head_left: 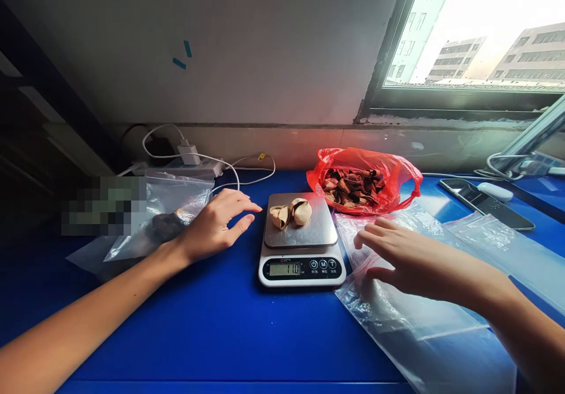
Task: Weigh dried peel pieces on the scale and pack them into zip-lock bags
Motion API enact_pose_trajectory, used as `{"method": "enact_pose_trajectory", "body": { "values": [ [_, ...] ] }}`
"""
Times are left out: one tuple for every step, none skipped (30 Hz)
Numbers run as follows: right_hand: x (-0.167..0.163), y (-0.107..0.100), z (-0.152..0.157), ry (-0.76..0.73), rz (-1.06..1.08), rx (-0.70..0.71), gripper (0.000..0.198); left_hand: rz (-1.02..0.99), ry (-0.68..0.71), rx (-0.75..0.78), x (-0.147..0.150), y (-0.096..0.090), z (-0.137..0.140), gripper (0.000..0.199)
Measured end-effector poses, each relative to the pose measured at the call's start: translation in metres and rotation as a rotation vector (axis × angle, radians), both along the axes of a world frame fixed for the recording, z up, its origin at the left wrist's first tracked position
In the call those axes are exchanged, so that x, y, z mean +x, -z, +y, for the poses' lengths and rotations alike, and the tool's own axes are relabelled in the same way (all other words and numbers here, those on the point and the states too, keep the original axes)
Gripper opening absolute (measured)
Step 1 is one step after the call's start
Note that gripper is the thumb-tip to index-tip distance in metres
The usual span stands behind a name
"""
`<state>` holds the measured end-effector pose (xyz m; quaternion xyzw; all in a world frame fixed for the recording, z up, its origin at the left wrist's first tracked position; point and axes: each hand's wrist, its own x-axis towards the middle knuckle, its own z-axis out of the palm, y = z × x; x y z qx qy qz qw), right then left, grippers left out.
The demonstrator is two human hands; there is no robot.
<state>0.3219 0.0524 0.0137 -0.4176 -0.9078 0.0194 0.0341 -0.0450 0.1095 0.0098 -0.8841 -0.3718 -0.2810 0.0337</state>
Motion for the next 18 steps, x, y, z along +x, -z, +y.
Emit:
{"method": "enact_pose_trajectory", "body": {
  "values": [
    [-0.001, -0.001, 0.0, 0.009, -0.001, -0.002, 0.019, -0.006, -0.007, -0.02, -0.001, 0.002, 0.002, 0.023],
    [-0.002, -0.002, -0.001, 0.016, -0.005, -0.01, 0.018, -0.012, -0.012, -0.034, -0.001, 0.003, 0.003, 0.023],
    [-0.003, -0.003, -0.001, 0.022, -0.009, -0.024, 0.017, -0.017, -0.016, -0.042, -0.002, 0.004, 0.003, 0.023],
    [-0.004, -0.003, 0.0, 0.025, -0.012, -0.043, 0.017, -0.02, -0.017, -0.047, -0.002, 0.005, 0.003, 0.022],
    [-0.005, -0.004, 0.0, 0.028, -0.014, -0.063, 0.017, -0.021, -0.018, -0.055, -0.001, 0.006, 0.003, 0.022],
    [-0.006, -0.004, 0.001, 0.032, -0.015, -0.08, 0.018, -0.026, -0.022, -0.069, 0.0, 0.006, 0.002, 0.022],
    [-0.007, -0.005, 0.001, 0.035, -0.013, -0.095, 0.018, -0.037, -0.03, -0.087, 0.002, 0.005, 0.002, 0.023],
    [-0.007, -0.005, 0.002, 0.039, -0.01, -0.106, 0.018, -0.053, -0.043, -0.112, 0.005, 0.004, 0.001, 0.024],
    [-0.008, -0.005, 0.003, 0.039, -0.005, -0.116, 0.017, -0.071, -0.06, -0.143, 0.009, 0.003, 0.001, 0.027],
    [-0.009, -0.005, 0.005, 0.036, 0.002, -0.127, 0.017, -0.09, -0.077, -0.176, 0.014, 0.001, 0.0, 0.031],
    [-0.009, -0.006, 0.006, 0.03, 0.009, -0.139, 0.016, -0.103, -0.088, -0.207, 0.019, -0.001, 0.0, 0.036],
    [-0.009, -0.006, 0.008, 0.023, 0.019, -0.146, 0.016, -0.107, -0.096, -0.23, 0.024, -0.003, 0.0, 0.04],
    [-0.01, -0.006, 0.01, 0.019, 0.032, -0.146, 0.015, -0.101, -0.1, -0.242, 0.028, -0.004, 0.0, 0.042],
    [-0.01, -0.007, 0.013, 0.019, 0.049, -0.137, 0.014, -0.09, -0.103, -0.245, 0.031, -0.005, 0.0, 0.041],
    [-0.01, -0.007, 0.015, 0.022, 0.073, -0.117, 0.014, -0.083, -0.105, -0.234, 0.034, -0.006, -0.001, 0.036],
    [-0.01, -0.007, 0.018, 0.026, 0.103, -0.087, 0.015, -0.083, -0.108, -0.217, 0.035, -0.006, -0.001, 0.03],
    [-0.009, -0.007, 0.021, 0.029, 0.139, -0.053, 0.017, -0.091, -0.109, -0.196, 0.035, -0.006, -0.002, 0.024],
    [-0.008, -0.007, 0.023, 0.036, 0.175, -0.021, 0.018, -0.106, -0.103, -0.175, 0.034, -0.005, -0.002, 0.02]
  ]
}}
